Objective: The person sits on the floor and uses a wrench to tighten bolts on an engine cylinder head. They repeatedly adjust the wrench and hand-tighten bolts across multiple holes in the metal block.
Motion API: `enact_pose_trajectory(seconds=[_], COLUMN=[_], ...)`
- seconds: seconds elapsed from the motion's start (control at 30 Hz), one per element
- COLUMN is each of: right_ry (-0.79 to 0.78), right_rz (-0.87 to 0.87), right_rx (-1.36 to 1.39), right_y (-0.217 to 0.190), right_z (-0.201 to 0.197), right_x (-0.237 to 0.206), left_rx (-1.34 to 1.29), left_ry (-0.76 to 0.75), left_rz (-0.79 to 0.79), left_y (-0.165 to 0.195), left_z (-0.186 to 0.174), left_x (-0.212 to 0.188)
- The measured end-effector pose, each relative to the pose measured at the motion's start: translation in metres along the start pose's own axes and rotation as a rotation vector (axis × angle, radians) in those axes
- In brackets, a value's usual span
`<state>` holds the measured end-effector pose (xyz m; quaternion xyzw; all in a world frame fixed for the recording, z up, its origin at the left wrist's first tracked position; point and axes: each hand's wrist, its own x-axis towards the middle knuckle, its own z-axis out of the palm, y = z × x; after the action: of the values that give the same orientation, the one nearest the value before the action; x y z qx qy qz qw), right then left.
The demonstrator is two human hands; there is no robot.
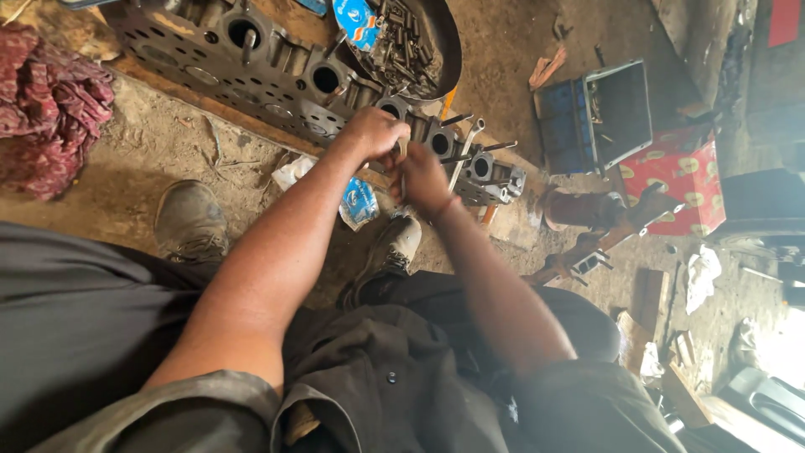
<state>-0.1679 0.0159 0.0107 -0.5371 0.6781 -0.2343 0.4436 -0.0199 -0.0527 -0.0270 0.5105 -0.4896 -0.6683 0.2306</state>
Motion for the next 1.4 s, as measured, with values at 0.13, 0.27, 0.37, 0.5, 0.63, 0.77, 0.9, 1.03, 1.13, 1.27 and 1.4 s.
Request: enact_pose_trajectory(seconds=[0.13, 0.27, 0.37, 0.5, 0.63, 0.77, 0.9, 1.03, 1.13, 1.27, 1.4], right_ry=[-0.012, 0.045, 0.072, 0.085, 0.095, 0.088, 0.064, 0.079, 0.098, 0.086, 0.093], right_rz=[0.18, 0.31, 0.226, 0.195, 0.203, 0.199, 0.181, 0.184, 0.206, 0.18, 0.187], right_rx=[0.386, 0.335, 0.189, 0.155, 0.21, 0.216, 0.215, 0.204, 0.211, 0.223, 0.238], right_y=[-0.007, -0.017, -0.019, -0.016, -0.011, -0.006, -0.005, -0.008, -0.011, -0.012, -0.007], right_z=[0.017, 0.002, -0.015, -0.028, -0.031, -0.032, -0.033, -0.032, -0.032, -0.031, -0.032], right_x=[-0.025, -0.028, -0.024, -0.019, -0.019, -0.022, -0.025, -0.025, -0.025, -0.025, -0.026], left_rx=[0.293, 0.109, 0.225, 0.453, 0.538, 0.527, 0.537, 0.637, 0.536, 0.447, 0.494], left_ry=[0.036, 0.066, 0.292, 0.374, 0.449, 0.489, 0.424, 0.319, 0.369, 0.499, 0.495], left_rz=[0.023, 0.03, 0.261, 0.439, 0.567, 0.643, 0.609, 0.527, 0.713, 0.606, 0.549], left_y=[0.005, 0.004, 0.003, 0.006, 0.006, 0.006, 0.007, 0.01, 0.01, 0.007, 0.005], left_z=[-0.005, -0.004, -0.001, 0.002, 0.007, 0.014, 0.012, 0.008, 0.009, 0.018, 0.021], left_x=[-0.006, -0.01, -0.016, -0.028, -0.036, -0.037, -0.041, -0.045, -0.045, -0.039, -0.033])
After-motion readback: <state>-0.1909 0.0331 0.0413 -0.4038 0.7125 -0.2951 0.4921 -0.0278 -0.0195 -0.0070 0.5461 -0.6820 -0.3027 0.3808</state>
